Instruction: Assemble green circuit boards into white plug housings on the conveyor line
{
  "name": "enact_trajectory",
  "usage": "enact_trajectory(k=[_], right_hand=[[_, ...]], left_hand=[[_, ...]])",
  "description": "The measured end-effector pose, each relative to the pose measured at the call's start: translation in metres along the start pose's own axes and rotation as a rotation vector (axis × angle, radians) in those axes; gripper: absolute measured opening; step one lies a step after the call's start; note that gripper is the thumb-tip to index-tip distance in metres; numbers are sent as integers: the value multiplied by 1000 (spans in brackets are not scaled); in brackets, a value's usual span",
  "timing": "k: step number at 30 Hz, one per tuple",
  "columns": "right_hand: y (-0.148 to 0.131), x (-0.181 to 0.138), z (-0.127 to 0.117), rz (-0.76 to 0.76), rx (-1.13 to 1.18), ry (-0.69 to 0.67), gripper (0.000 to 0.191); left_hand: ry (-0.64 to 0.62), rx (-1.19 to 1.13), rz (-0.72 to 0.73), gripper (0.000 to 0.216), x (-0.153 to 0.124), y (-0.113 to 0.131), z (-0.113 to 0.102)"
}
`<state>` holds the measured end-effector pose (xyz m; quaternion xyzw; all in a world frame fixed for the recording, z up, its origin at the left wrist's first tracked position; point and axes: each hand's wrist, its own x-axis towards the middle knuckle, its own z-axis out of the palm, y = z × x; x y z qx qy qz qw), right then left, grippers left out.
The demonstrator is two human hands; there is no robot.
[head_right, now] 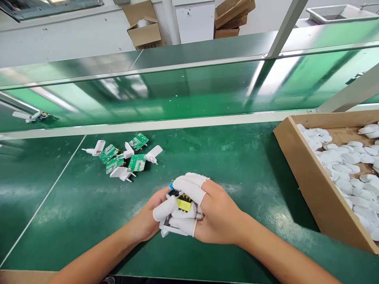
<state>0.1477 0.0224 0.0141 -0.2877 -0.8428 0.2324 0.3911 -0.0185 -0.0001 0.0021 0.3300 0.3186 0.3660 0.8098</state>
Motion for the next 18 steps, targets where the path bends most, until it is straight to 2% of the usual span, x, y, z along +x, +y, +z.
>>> enact_trajectory(k=[7, 13, 18], right_hand=[[0, 2, -7, -4, 23, -55, 50], [5, -5, -3, -48, -111, -140, 50], [8, -7, 0, -84, -207, -212, 54]], left_hand=[[-80, 14, 0, 43, -2, 2, -3], [46, 67, -79, 37, 1, 0, -2], [158, 76, -45, 39, 4, -2, 0]])
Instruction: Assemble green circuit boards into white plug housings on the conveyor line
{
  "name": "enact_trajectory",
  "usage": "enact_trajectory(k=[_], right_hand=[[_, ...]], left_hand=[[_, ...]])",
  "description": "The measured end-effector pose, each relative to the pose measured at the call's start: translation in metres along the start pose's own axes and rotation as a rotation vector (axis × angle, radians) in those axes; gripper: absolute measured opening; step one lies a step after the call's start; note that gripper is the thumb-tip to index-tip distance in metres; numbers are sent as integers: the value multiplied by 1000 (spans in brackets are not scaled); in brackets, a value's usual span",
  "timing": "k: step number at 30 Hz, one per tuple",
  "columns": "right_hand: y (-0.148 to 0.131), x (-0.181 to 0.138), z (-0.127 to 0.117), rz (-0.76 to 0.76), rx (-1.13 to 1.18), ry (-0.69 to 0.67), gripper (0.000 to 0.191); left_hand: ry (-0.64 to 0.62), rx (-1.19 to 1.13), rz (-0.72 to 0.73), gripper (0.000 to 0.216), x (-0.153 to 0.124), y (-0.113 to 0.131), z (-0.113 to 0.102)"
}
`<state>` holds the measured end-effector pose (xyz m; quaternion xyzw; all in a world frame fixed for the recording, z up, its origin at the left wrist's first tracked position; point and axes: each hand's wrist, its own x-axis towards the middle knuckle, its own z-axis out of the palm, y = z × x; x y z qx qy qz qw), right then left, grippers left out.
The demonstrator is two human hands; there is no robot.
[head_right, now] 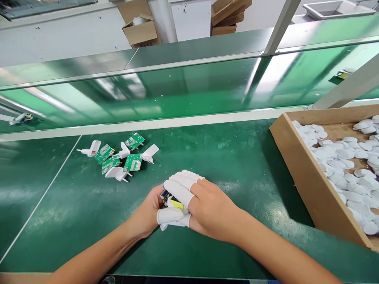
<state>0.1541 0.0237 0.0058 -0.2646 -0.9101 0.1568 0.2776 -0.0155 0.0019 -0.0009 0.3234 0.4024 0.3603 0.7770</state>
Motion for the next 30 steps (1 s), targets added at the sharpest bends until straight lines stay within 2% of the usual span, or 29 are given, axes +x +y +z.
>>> enact_trajectory(k=[4, 10, 15, 19, 24, 30], right_hand=[[-1, 2, 0, 106, 93, -47, 62], [-2, 4, -1, 314, 363, -146, 65], [-7, 6, 0, 423, 624, -122, 76], [-13, 4, 8, 526, 780, -12, 55], [-17, 5, 8, 638, 1196, 18, 43], [-17, 8, 7, 812, 1267, 85, 41]], left_hand=[[38, -40, 2, 43, -1, 0, 0], [56, -91, -52, 37, -3, 6, 3], [57, -130, -58, 38, -5, 7, 3], [43, -176, -87, 41, -5, 6, 3], [38, -229, -93, 40, -6, 7, 6], [44, -204, -69, 42, -7, 7, 4]])
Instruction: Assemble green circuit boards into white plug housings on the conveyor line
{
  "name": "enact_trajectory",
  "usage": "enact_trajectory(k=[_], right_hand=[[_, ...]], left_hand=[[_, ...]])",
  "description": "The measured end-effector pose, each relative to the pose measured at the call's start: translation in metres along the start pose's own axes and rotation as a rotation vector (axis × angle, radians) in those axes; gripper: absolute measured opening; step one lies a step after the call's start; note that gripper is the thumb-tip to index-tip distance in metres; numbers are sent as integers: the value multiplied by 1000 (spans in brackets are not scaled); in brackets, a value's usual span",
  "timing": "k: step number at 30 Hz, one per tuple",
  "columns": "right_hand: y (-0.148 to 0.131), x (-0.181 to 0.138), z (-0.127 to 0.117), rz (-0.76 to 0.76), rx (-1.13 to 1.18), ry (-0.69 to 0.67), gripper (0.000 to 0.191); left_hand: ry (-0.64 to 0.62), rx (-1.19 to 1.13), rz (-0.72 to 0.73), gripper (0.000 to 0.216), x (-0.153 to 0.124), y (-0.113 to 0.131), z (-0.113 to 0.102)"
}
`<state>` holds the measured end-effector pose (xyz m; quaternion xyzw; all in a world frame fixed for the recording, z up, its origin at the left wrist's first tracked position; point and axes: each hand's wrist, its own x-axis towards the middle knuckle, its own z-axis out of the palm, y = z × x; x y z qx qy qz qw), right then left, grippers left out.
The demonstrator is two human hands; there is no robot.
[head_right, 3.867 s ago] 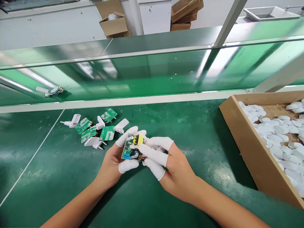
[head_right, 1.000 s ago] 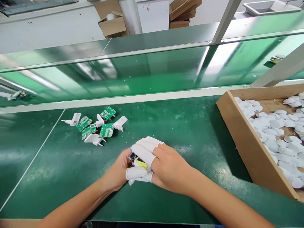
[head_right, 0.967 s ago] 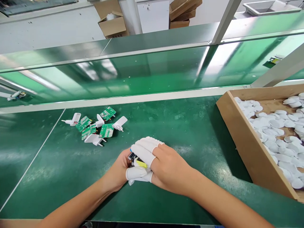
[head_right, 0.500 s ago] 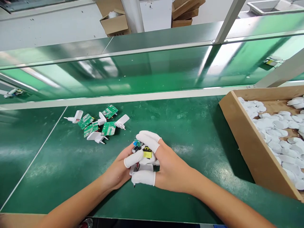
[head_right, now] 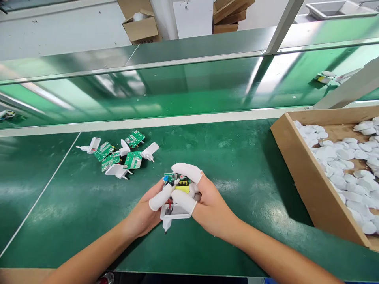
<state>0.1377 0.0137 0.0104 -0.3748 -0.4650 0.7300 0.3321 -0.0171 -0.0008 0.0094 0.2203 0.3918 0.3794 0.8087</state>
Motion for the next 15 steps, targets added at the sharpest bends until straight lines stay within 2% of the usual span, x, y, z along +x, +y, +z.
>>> enact_trajectory(k=[5, 10, 13, 15], right_hand=[[0, 1, 0, 33, 128, -77, 45], [-3, 2, -2, 41, 148, -134, 53], [-3, 2, -4, 28, 163, -138, 53], [-5, 3, -6, 16, 227, -195, 55]], left_hand=[[11, 20, 1, 45, 2, -2, -1], [27, 20, 6, 45, 2, -1, 1], [23, 16, -1, 42, 2, 2, 1], [5, 3, -7, 37, 3, 5, 0]])
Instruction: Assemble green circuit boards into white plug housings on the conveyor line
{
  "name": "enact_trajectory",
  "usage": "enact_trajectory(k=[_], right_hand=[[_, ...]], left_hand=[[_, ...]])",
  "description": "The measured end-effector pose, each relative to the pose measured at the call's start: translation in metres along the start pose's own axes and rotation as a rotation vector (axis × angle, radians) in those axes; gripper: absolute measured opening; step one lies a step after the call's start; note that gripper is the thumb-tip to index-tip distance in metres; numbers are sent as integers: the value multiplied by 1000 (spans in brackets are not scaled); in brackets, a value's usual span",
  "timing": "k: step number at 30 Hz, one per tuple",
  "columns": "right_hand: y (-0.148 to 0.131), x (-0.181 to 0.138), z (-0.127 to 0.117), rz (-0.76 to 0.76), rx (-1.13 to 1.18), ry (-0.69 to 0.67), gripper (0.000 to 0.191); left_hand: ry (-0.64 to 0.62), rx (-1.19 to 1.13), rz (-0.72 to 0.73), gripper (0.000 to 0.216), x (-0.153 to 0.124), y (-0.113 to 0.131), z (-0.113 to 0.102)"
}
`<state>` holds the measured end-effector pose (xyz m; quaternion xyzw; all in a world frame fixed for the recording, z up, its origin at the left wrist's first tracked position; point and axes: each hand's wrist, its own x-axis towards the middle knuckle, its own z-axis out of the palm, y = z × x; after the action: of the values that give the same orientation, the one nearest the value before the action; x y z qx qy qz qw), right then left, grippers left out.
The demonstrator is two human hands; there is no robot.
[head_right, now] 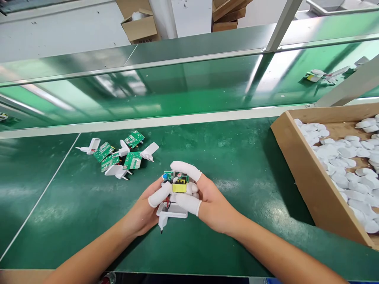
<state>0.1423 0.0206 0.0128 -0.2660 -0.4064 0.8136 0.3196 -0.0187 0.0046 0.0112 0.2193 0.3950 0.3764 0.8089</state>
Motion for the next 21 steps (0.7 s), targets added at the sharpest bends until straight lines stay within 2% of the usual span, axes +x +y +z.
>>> enact_trajectory(k=[3, 7, 11, 16, 21], right_hand=[[-7, -1, -2, 13, 30, -123, 63], [-17, -5, -4, 22, -161, -186, 57], [-20, -7, -6, 36, -348, -179, 58], [-22, -6, -10, 49, -320, -186, 56], [-16, -2, -11, 34, -448, -69, 56]], left_hand=[[-43, -19, -5, 33, 0, 4, -3], [-81, 40, -4, 38, 0, 4, -6], [-100, 39, -10, 37, 1, 1, -8], [-111, 79, -4, 41, 0, 3, -7], [-67, 133, 6, 39, 0, 1, -6]])
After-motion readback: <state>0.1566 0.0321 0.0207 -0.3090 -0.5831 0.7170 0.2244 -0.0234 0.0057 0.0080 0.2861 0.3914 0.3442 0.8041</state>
